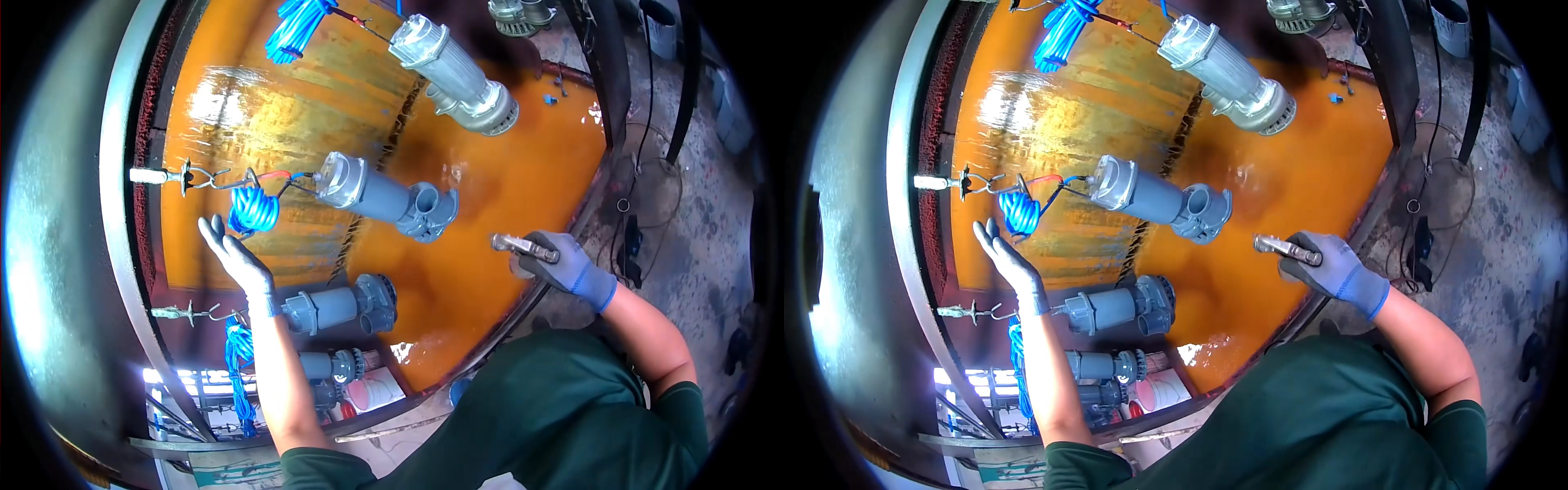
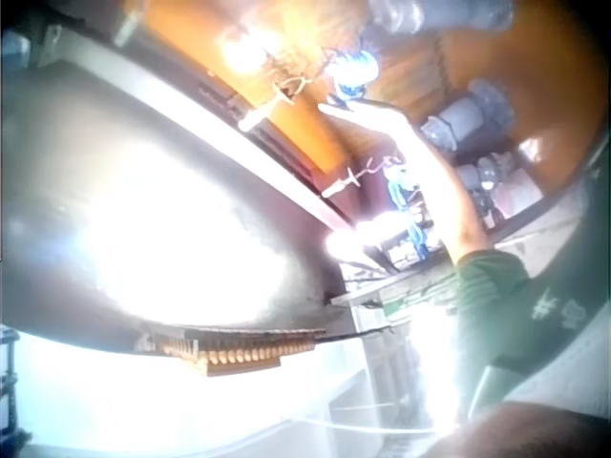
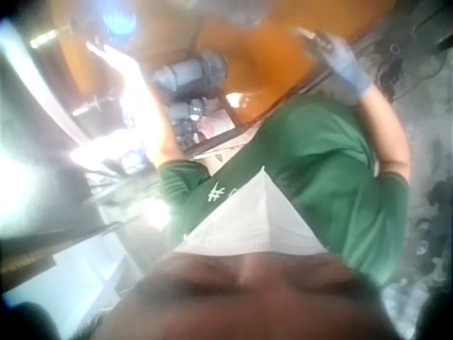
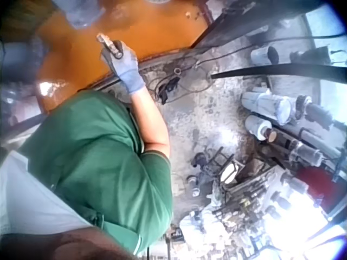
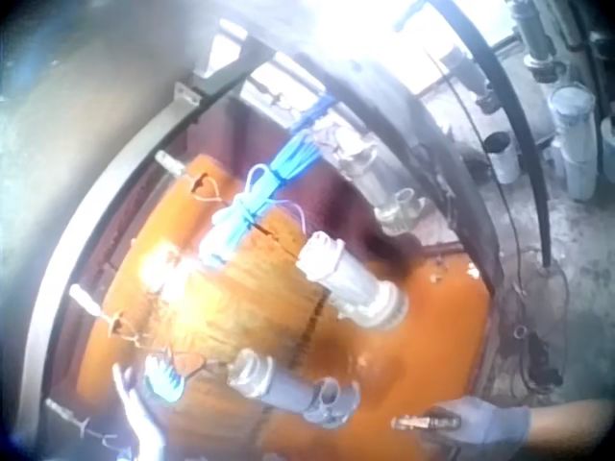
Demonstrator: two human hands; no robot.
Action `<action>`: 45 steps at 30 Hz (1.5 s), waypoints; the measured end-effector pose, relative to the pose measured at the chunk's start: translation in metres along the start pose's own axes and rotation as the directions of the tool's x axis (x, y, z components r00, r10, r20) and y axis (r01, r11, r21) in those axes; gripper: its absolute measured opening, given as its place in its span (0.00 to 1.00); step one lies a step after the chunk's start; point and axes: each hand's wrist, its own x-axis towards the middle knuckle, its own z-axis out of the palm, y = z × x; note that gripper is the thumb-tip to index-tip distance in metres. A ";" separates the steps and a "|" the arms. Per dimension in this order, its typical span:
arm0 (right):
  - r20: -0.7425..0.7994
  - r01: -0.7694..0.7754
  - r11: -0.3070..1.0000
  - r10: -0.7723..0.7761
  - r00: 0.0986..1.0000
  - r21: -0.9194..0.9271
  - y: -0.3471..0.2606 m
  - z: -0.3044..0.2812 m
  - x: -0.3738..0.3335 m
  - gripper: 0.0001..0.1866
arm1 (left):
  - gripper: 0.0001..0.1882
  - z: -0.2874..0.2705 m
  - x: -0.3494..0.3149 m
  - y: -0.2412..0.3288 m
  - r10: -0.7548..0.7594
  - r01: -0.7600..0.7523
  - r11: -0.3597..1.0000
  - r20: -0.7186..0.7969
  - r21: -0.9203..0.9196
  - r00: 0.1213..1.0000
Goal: The person turns on a spray booth using a control panel, spray paints hanging water pumps with a spray gun while rotating them by hand, and then operates the control panel to turn it off.
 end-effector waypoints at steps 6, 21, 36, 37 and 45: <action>-0.201 0.033 0.996 -0.017 0.979 0.078 -0.015 0.007 0.001 0.08 | 0.34 0.025 0.000 0.026 -0.195 0.180 0.948 -0.030 -0.263 0.980; -0.049 0.118 0.987 -0.113 0.992 0.110 -0.029 -0.003 -0.002 0.10 | 0.27 0.007 -0.010 0.014 -0.151 0.149 0.985 -0.018 -0.084 0.988; -0.269 0.187 0.959 -0.126 0.955 0.213 -0.035 0.007 0.028 0.11 | 0.23 0.016 -0.011 0.010 -0.071 0.068 0.987 -0.016 -0.143 0.997; -0.269 0.187 0.959 -0.127 0.955 0.212 -0.036 0.005 0.029 0.11 | 0.23 0.016 -0.012 0.009 -0.063 0.060 0.989 -0.014 -0.131 0.998; 0.153 0.200 0.978 -0.207 0.966 0.059 -0.047 0.002 0.017 0.12 | 0.26 0.001 -0.018 0.003 -0.126 0.126 0.992 -0.029 -0.021 0.992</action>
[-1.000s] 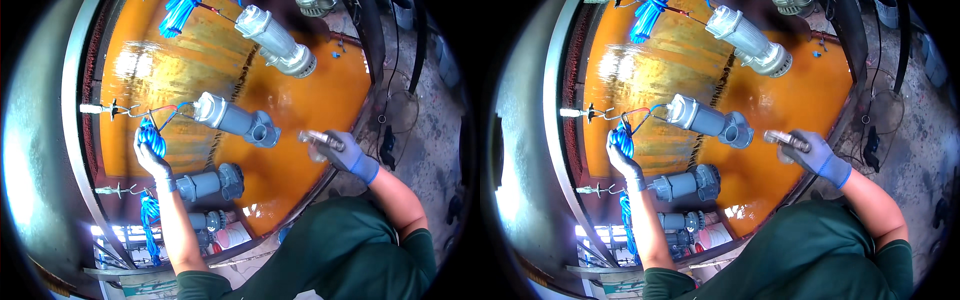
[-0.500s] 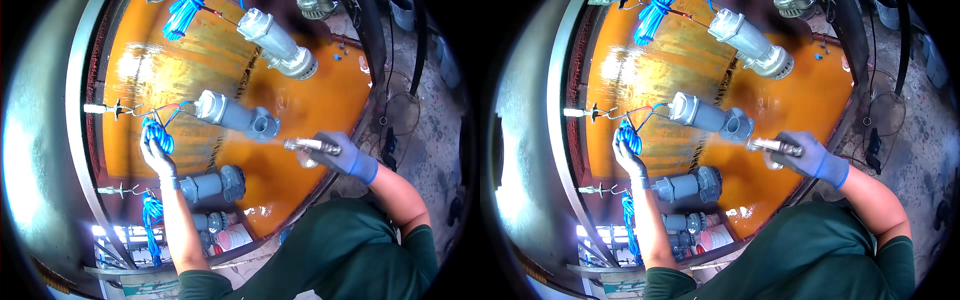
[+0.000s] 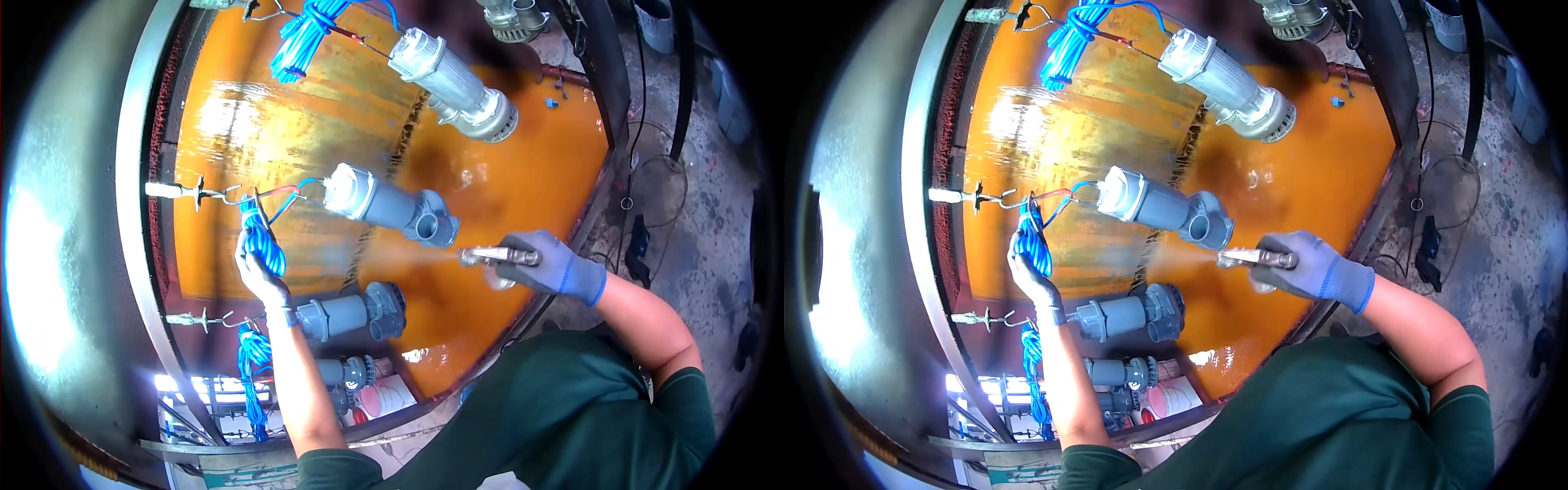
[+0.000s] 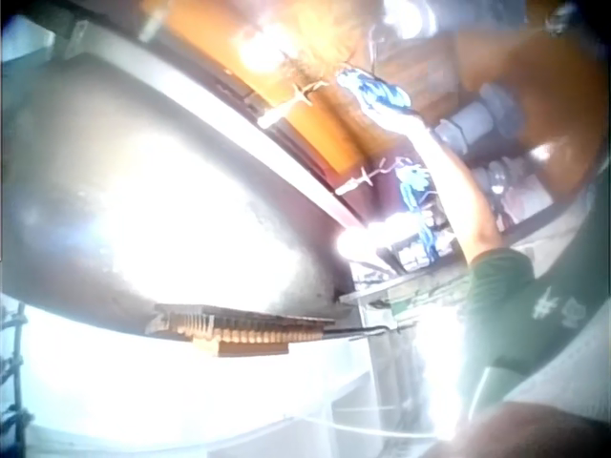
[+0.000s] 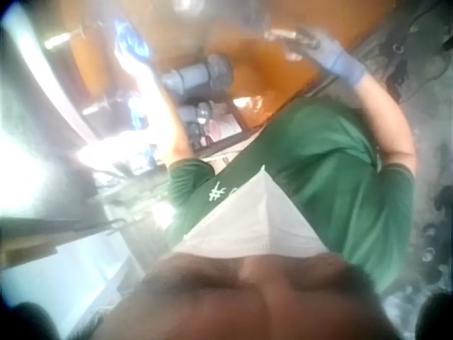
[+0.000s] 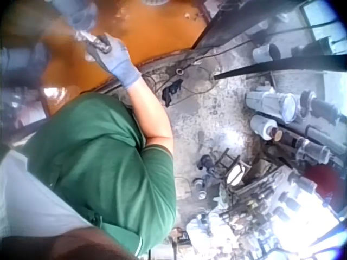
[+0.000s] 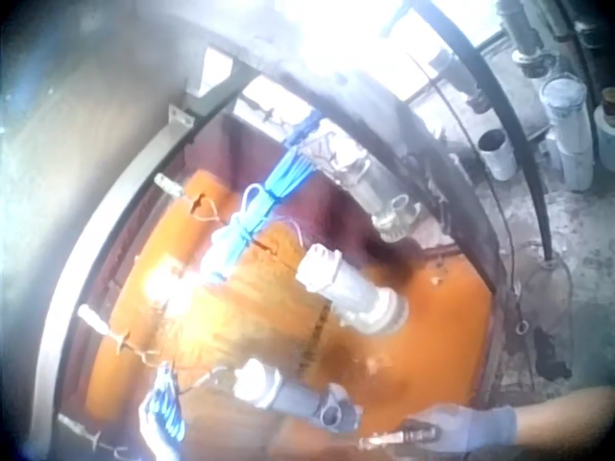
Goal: The person turns on a spray booth using a control panel, spray paints hanging water pumps with a spray gun while rotating them by hand, and then operates the control panel to turn it off.
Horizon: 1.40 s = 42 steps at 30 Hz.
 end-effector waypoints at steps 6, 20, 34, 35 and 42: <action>-0.381 -0.190 0.950 0.277 0.882 0.249 0.013 -0.002 0.006 0.11 | 0.24 -0.015 -0.002 -0.007 0.018 -0.018 1.000 0.032 0.001 0.999; -0.372 -0.186 0.981 0.196 0.907 0.062 0.037 -0.010 -0.016 0.13 | 0.29 -0.035 -0.002 -0.015 -0.016 0.020 0.999 0.082 -0.043 0.997; -0.251 -0.225 0.963 0.183 0.951 -0.147 0.031 -0.021 0.006 0.12 | 0.19 -0.029 0.016 -0.036 -0.138 0.142 0.984 -0.042 0.105 0.990; -0.072 -0.061 0.996 0.056 0.996 -0.063 0.029 -0.024 0.004 0.12 | 0.18 -0.028 0.019 -0.033 -0.126 0.129 0.987 -0.033 0.099 0.991; -0.249 -0.094 0.995 0.097 0.964 0.026 -0.026 -0.023 0.005 0.11 | 0.14 -0.018 0.020 -0.042 -0.100 0.116 0.965 -0.075 0.234 0.992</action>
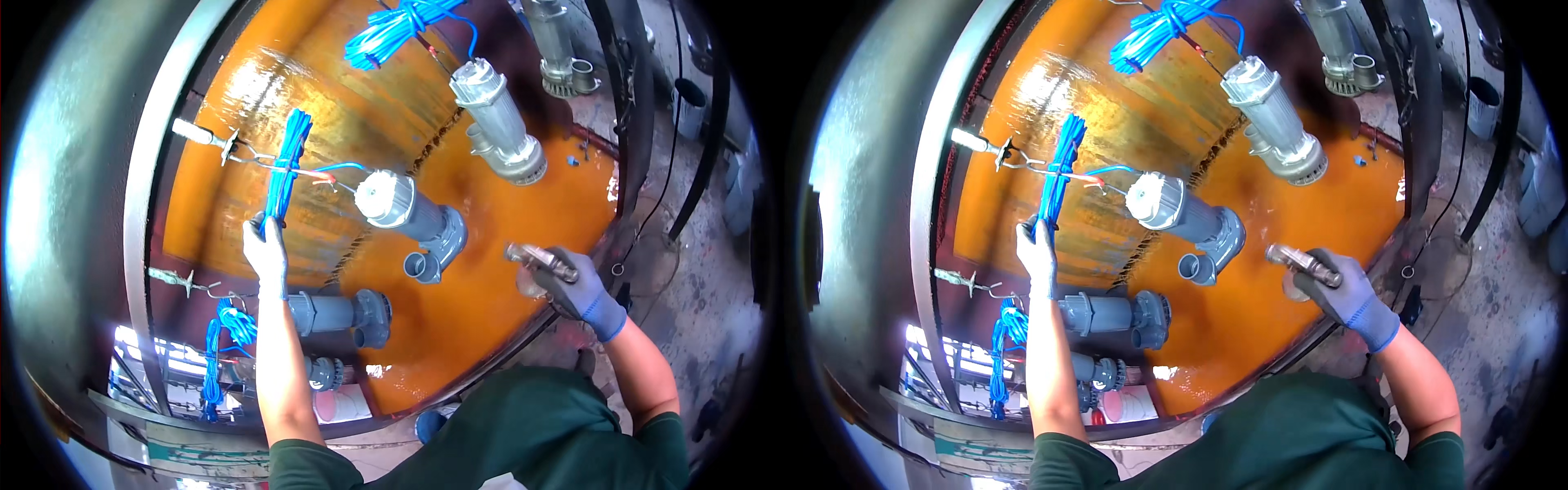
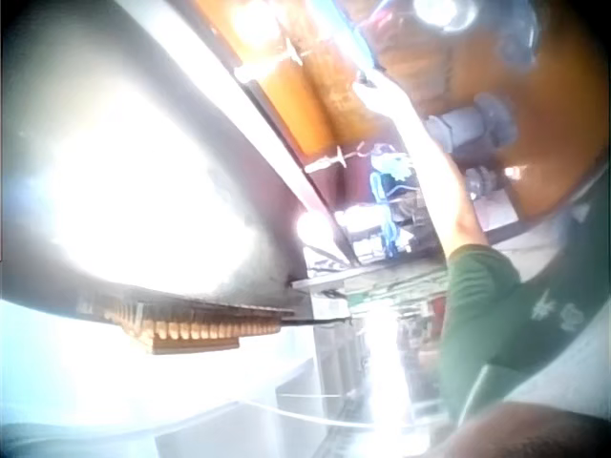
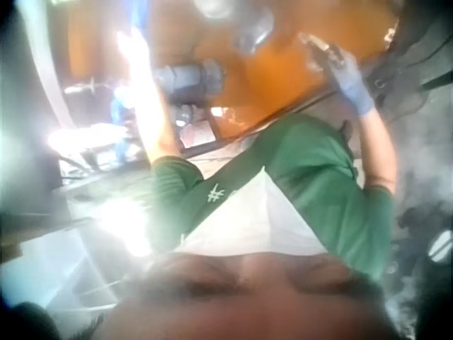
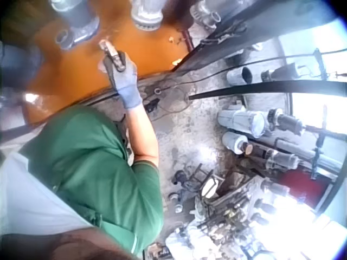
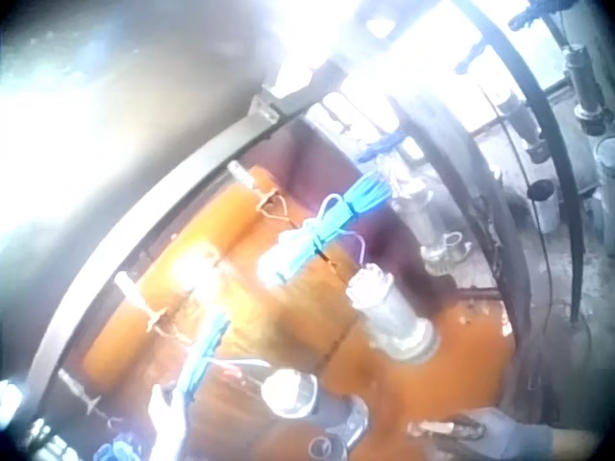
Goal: The person turns on a spray booth using a control panel, spray paints hanging water pumps with a spray gun while rotating them by hand, and then operates the control panel to turn it off.
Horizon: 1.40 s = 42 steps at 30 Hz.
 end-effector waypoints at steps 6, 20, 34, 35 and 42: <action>0.242 0.168 0.975 -0.129 0.962 -0.147 -0.057 -0.007 -0.016 0.10 | 0.18 0.010 -0.011 -0.010 0.032 -0.026 0.996 -0.078 0.080 0.996; 0.026 0.091 0.992 -0.089 0.996 -0.087 -0.106 0.001 -0.014 0.09 | 0.19 0.020 0.002 -0.051 0.204 -0.192 0.976 -0.126 0.103 0.971; 0.105 -0.100 0.991 0.109 0.988 -0.086 -0.127 0.017 -0.025 0.09 | 0.26 0.020 0.034 -0.074 0.419 -0.353 0.825 -0.058 0.441 0.906; 0.193 0.079 0.975 -0.039 0.980 -0.208 -0.114 0.018 -0.024 0.10 | 0.28 0.020 0.034 -0.072 0.423 -0.356 0.823 -0.059 0.442 0.904; 0.000 0.182 0.957 -0.187 0.982 -0.226 -0.132 0.035 -0.015 0.11 | 0.26 0.015 0.039 0.021 0.659 -0.635 0.746 -0.083 0.200 0.748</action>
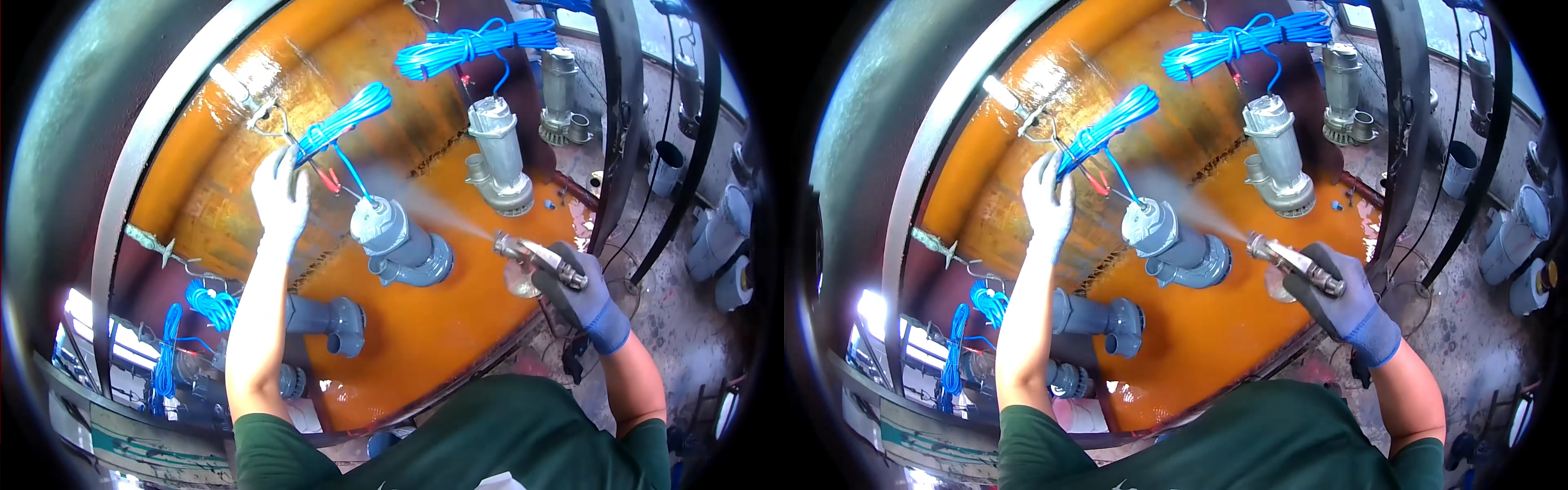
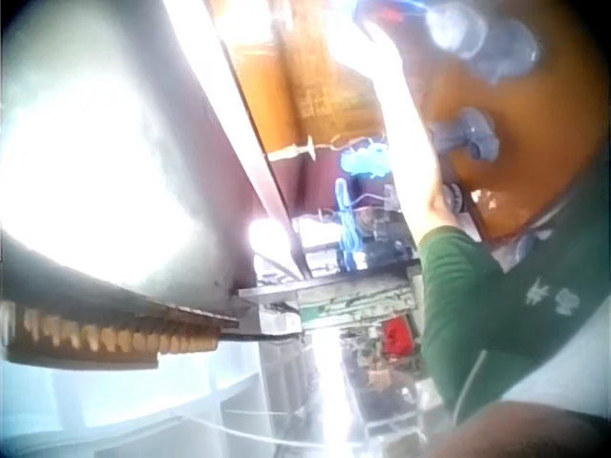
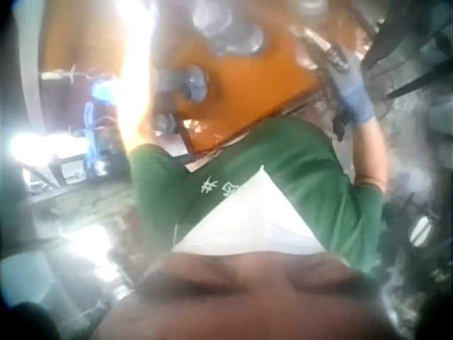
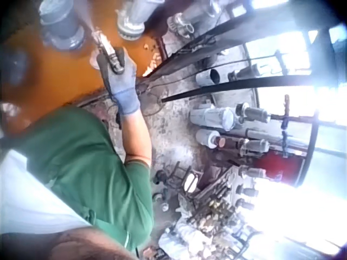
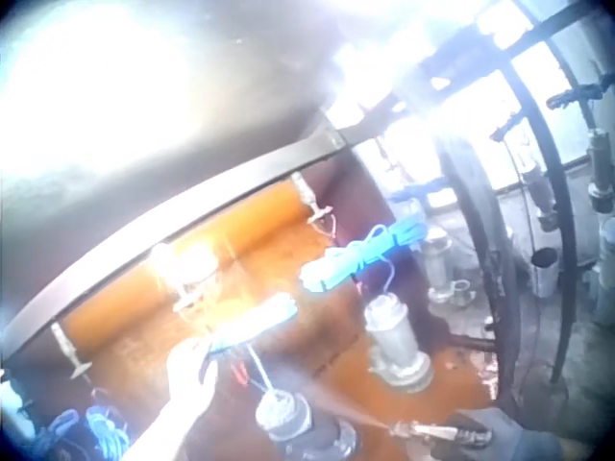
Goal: The person turns on a spray booth using a control panel, spray paints hanging water pumps with a spray gun while rotating them by hand, and then operates the control panel to turn it off.
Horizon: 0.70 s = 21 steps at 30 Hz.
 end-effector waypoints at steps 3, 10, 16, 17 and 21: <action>0.374 0.065 0.995 -0.034 0.927 -0.071 -0.003 0.002 0.005 0.11 | 0.27 0.009 0.048 0.031 0.047 -0.048 0.999 0.127 0.007 0.991; 0.138 0.026 0.999 -0.023 0.990 -0.023 -0.018 0.018 0.024 0.09 | 0.27 0.079 0.087 0.010 0.021 0.022 0.985 0.243 -0.174 0.970; 0.377 0.173 0.972 -0.102 0.921 -0.159 -0.038 0.010 0.035 0.13 | 0.25 0.068 0.095 0.033 0.055 0.186 0.915 0.567 -0.357 0.822; 0.206 0.125 0.977 -0.088 0.975 -0.174 -0.030 0.013 0.034 0.12 | 0.26 0.062 0.099 0.033 0.045 0.230 0.907 0.624 -0.353 0.780; 0.228 0.166 0.962 -0.115 0.967 -0.219 -0.036 0.010 0.046 0.12 | 0.28 0.068 0.086 0.021 0.088 0.156 0.906 0.537 -0.393 0.839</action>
